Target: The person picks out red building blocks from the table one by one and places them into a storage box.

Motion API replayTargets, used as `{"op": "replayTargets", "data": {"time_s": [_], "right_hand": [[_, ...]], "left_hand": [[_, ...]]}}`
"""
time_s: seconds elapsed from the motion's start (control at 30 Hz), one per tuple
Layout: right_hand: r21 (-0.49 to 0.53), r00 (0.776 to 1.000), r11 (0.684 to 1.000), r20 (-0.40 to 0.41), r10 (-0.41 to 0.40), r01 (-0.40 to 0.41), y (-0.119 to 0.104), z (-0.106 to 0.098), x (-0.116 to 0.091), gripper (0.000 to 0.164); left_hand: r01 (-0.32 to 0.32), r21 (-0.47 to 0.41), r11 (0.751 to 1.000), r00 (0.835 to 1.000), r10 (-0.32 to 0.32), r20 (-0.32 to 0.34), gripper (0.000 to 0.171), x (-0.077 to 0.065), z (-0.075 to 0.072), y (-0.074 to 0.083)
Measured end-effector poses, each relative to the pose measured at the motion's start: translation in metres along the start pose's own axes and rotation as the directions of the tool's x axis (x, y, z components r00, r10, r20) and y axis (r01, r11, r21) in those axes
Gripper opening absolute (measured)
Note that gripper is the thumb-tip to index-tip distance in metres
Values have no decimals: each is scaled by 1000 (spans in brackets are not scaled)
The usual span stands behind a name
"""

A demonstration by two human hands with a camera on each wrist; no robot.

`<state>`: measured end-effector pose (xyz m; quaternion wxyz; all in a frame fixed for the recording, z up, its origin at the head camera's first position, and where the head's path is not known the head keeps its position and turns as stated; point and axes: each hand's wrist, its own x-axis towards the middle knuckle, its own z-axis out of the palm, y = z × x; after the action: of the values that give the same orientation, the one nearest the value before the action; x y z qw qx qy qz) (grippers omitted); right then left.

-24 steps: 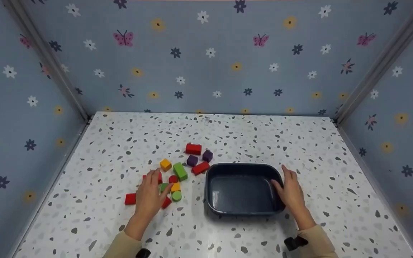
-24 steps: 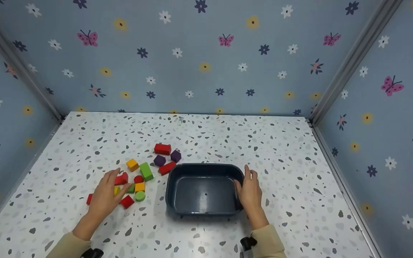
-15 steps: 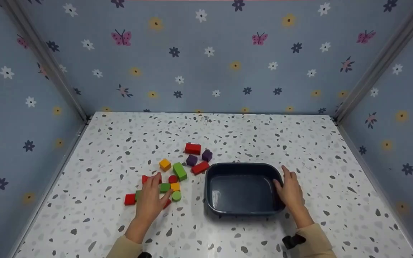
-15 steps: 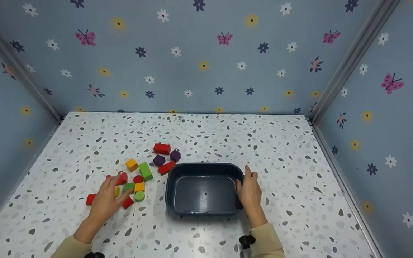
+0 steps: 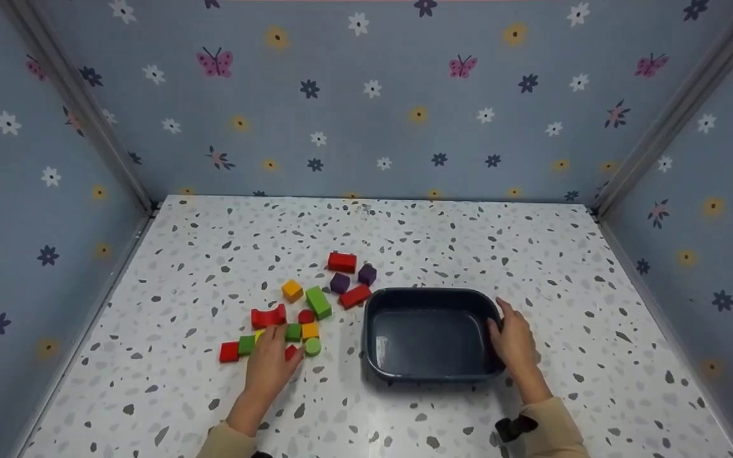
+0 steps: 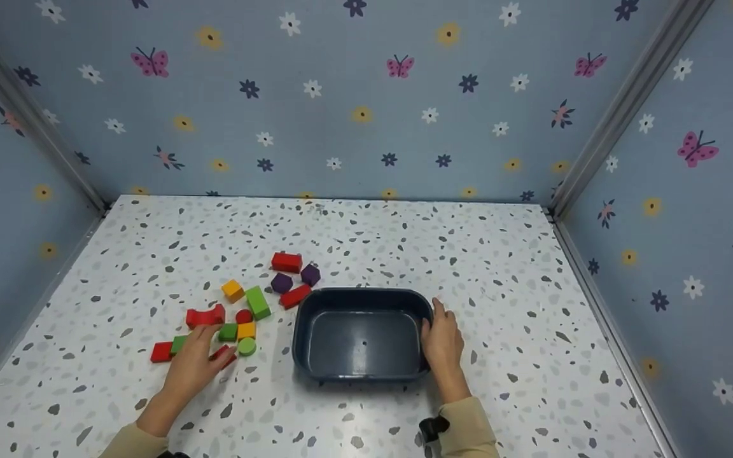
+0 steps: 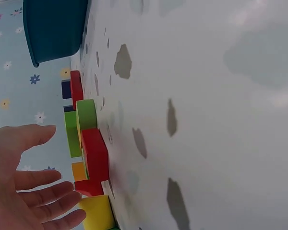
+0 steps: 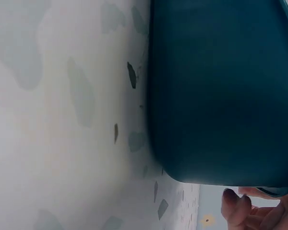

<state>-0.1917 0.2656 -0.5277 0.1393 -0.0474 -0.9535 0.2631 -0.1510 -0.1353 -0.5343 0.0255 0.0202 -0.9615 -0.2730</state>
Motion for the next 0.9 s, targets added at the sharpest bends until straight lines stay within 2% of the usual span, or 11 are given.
{"op": "replayTargets", "data": {"time_s": [0.4, 0.7, 0.9], "right_hand": [[-10, 999, 999, 15, 42, -42, 0, 5, -1, 30], [-1, 999, 999, -5, 33, -33, 0, 8, -3, 25], [-16, 998, 998, 12, 64, -64, -2, 8, -2, 24]], "left_hand": [[20, 11, 1000, 999, -21, 48, 56, -1, 6, -2], [77, 32, 997, 990, -80, 119, 58, 0, 8, -3], [79, 29, 996, 989, -82, 123, 55, 2, 9, -4]]}}
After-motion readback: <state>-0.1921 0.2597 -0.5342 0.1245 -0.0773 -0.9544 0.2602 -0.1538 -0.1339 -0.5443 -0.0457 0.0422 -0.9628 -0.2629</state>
